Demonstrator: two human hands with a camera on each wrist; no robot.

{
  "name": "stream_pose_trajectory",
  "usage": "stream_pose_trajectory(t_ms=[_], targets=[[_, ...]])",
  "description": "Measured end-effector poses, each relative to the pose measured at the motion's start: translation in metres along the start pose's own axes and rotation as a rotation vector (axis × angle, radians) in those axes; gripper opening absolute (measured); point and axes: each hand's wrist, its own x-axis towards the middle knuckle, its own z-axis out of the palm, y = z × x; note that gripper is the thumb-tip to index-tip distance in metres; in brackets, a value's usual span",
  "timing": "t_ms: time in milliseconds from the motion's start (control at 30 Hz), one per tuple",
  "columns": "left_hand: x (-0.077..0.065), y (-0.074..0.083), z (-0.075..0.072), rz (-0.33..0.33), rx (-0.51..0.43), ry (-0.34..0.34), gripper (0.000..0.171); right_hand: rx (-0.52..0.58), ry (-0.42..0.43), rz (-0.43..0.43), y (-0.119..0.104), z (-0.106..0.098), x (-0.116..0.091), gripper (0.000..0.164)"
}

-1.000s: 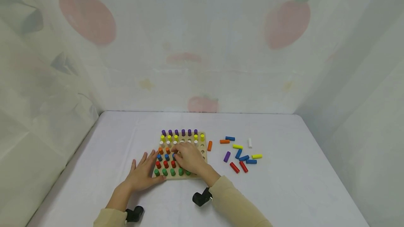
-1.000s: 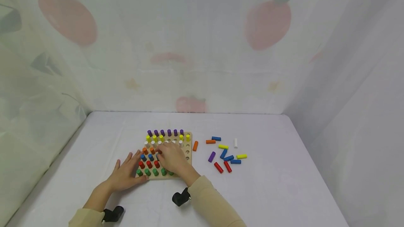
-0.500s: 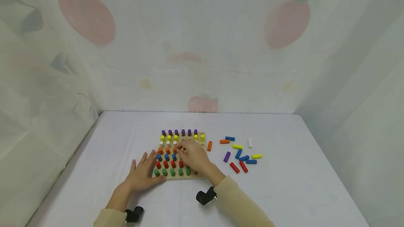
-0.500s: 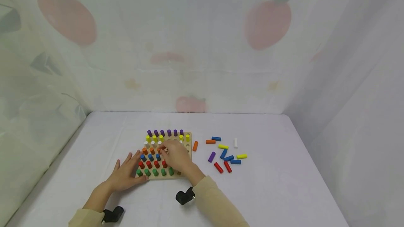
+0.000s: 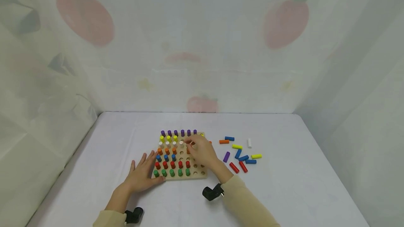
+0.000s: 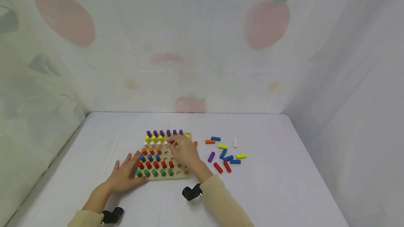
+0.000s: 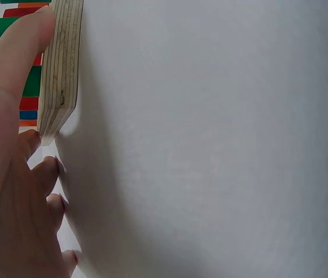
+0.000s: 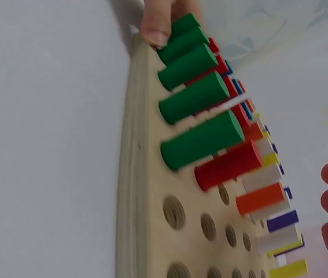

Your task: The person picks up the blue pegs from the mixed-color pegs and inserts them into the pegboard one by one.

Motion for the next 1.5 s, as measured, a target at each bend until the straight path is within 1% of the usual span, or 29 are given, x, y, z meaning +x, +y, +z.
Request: stream_pose_trajectory(t_ms=[167, 267, 333, 433, 500, 733, 833, 967, 1033, 1200, 1500], targets=[[0.001, -0.002, 0.001, -0.002, 0.006, 0.001, 0.104, -0.016, 0.024, 0.028, 0.015, -0.008, 0.002, 0.016], [0.001, -0.004, 0.001, -0.002, 0.013, 0.002, 0.104, 0.006, 0.031, 0.061, 0.023, -0.014, 0.003, 0.017], [0.001, -0.004, 0.001, -0.001, 0.012, 0.003, 0.104, 0.012, 0.043, 0.068, 0.028, -0.017, 0.003, 0.017], [0.0, -0.005, 0.002, -0.001, 0.014, 0.004, 0.104, 0.05, 0.049, 0.078, 0.037, -0.024, 0.003, 0.018], [0.0, -0.004, 0.002, -0.001, 0.012, 0.004, 0.104, 0.059, 0.063, 0.072, 0.045, -0.027, 0.003, 0.018], [-0.001, -0.003, 0.001, 0.0, 0.009, 0.01, 0.103, 0.058, 0.084, 0.1, 0.074, -0.034, 0.001, 0.022], [-0.001, -0.002, 0.0, -0.004, 0.01, 0.009, 0.103, 0.059, 0.089, 0.098, 0.083, -0.037, 0.0, 0.023], [0.0, -0.002, 0.001, -0.006, 0.003, 0.007, 0.103, 0.033, 0.097, 0.086, 0.093, -0.041, -0.002, 0.024], [0.0, -0.002, 0.002, -0.006, 0.002, 0.006, 0.104, 0.028, 0.091, 0.091, 0.097, -0.044, -0.003, 0.025], [0.0, -0.001, 0.002, -0.006, 0.004, 0.008, 0.104, 0.02, 0.044, 0.155, 0.109, -0.05, -0.007, 0.028], [0.0, 0.003, -0.002, -0.014, 0.002, 0.008, 0.103, 0.004, 0.03, 0.199, 0.129, -0.055, -0.009, 0.03]])
